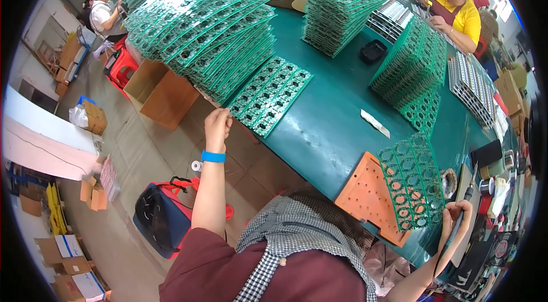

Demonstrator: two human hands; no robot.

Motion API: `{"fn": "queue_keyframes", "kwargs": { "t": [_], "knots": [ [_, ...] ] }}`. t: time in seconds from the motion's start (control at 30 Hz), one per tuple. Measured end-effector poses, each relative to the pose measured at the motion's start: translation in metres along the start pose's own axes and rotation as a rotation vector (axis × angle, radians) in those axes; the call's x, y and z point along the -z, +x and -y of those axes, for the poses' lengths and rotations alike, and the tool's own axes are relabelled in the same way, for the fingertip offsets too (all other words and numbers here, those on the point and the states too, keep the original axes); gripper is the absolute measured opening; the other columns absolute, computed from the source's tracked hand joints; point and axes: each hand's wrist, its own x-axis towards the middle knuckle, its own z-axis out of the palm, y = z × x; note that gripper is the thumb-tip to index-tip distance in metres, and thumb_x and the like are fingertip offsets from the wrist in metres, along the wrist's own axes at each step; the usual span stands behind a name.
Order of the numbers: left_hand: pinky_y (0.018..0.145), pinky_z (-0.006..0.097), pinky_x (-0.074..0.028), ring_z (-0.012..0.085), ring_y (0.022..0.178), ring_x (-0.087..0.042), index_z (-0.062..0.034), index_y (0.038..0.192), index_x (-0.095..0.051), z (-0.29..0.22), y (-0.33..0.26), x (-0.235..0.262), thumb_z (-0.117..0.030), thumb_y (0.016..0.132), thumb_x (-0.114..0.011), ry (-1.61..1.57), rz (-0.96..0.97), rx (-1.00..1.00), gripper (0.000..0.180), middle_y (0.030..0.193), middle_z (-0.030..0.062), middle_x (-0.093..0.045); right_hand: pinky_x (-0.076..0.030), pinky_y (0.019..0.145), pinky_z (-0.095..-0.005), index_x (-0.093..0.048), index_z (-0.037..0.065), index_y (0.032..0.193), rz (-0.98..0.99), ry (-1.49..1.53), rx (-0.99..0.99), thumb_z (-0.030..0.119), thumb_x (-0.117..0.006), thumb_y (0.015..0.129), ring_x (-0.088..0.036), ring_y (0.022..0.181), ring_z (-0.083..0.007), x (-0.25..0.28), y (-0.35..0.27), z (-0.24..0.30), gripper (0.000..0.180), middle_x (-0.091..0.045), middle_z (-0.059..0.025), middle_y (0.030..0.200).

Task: The person solders circuit board panels held in a fixture using a soldering iron and solder wire, removes the completed panel, stacks it onto a pile, and loads a new panel into the fixture to solder.

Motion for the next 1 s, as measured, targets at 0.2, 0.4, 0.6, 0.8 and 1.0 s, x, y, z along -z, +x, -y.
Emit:
{"fn": "queue_keyframes", "kwargs": {
  "t": [0.2, 0.4, 0.6, 0.8, 1.0],
  "knots": [
    [0.038, 0.018, -0.019, 0.0, 0.044, -0.031, -0.0078, 0.089, -0.061, 0.007, 0.005, -0.002, -0.025, 0.09, -0.061, 0.088, -0.107, -0.03, 0.018, 0.06, -0.0061, -0.045, -0.042, 0.073, -0.0226, -0.052, 0.002, 0.095, 0.025, -0.265, 0.19, -0.015, -0.057, 0.08, -0.054, 0.08, -0.0108, -0.005, 0.002, 0.012, 0.022, -0.057, -0.0049, 0.084],
    [0.039, 0.017, -0.016, -0.0006, 0.046, -0.028, -0.0042, 0.096, -0.058, 0.013, 0.001, 0.004, -0.026, 0.091, -0.061, 0.02, -0.076, -0.064, 0.023, 0.063, -0.0042, -0.046, -0.05, 0.062, -0.0333, -0.054, 0.006, 0.088, 0.043, -0.46, 0.61, -0.015, -0.06, 0.066, -0.062, 0.07, -0.0301, -0.017, 0.02, 0.024, 0.031, -0.063, -0.0103, 0.085],
    [0.04, 0.018, -0.016, -0.0004, 0.046, -0.028, -0.0022, 0.098, -0.057, 0.023, -0.044, 0.002, -0.007, 0.088, -0.055, -0.026, -0.075, -0.106, 0.011, 0.073, 0.0046, -0.058, -0.048, 0.052, -0.0334, -0.054, 0.009, 0.09, 0.064, -0.659, 0.876, -0.001, -0.066, 0.062, -0.062, 0.067, -0.0264, -0.004, -0.003, 0.012, 0.033, -0.064, -0.0101, 0.088],
    [0.041, 0.018, -0.018, 0.0002, 0.047, -0.028, -0.0041, 0.095, -0.059, 0.018, -0.1, -0.037, -0.007, 0.091, -0.055, -0.064, 0.283, -0.009, 0.007, 0.067, 0.0031, -0.056, -0.049, 0.054, -0.0328, -0.057, 0.008, 0.09, 0.116, -0.597, 0.812, 0.006, -0.064, 0.064, -0.062, 0.068, -0.0239, -0.005, -0.032, 0.001, 0.027, -0.066, -0.0086, 0.089],
    [0.053, 0.021, -0.042, 0.0066, 0.064, -0.052, -0.0009, 0.096, -0.06, 0.006, -0.143, -0.093, -0.001, 0.087, -0.059, 0.34, 0.618, -0.361, 0.009, 0.07, 0.0014, -0.056, -0.05, 0.057, -0.0329, -0.06, 0.008, 0.092, 0.283, -0.577, 0.59, 0.007, -0.063, 0.064, -0.064, 0.073, -0.024, -0.026, -0.075, -0.014, 0.028, -0.066, -0.0063, 0.089]
  ]
}}
